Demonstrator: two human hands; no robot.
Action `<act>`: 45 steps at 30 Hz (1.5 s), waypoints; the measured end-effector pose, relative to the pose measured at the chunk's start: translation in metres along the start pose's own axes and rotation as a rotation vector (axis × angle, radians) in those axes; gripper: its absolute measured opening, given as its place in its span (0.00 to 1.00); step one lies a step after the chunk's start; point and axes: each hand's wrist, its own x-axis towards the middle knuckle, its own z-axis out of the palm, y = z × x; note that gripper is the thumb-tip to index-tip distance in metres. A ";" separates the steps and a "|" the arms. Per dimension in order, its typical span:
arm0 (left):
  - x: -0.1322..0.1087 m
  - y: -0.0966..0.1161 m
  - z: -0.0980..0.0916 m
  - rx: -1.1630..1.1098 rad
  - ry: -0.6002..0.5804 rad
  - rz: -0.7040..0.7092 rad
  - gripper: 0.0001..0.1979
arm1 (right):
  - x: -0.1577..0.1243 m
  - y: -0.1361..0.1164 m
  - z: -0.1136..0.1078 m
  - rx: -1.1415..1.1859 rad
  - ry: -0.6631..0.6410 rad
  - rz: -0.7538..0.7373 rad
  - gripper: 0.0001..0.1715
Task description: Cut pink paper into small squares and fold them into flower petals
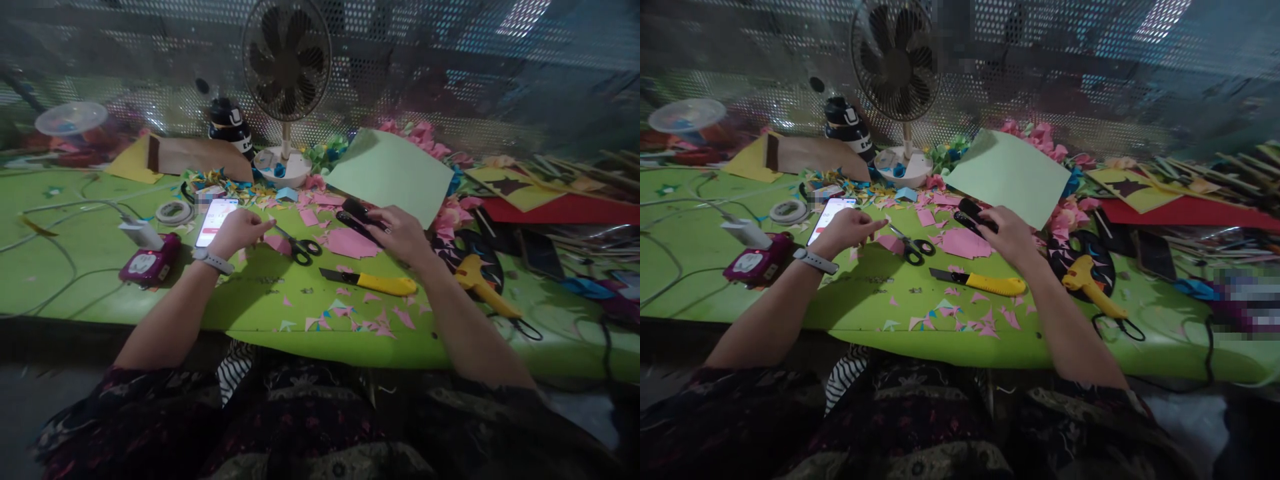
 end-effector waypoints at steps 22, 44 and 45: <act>-0.004 0.004 0.018 -0.138 0.213 0.222 0.23 | -0.002 -0.019 0.000 -0.006 -0.528 -0.003 0.29; -0.005 0.004 0.018 -0.174 0.226 0.185 0.23 | -0.003 -0.015 0.001 -0.032 -0.495 -0.038 0.27; -0.005 0.004 0.018 -0.181 0.233 0.179 0.23 | -0.004 -0.015 0.002 -0.038 -0.487 -0.035 0.25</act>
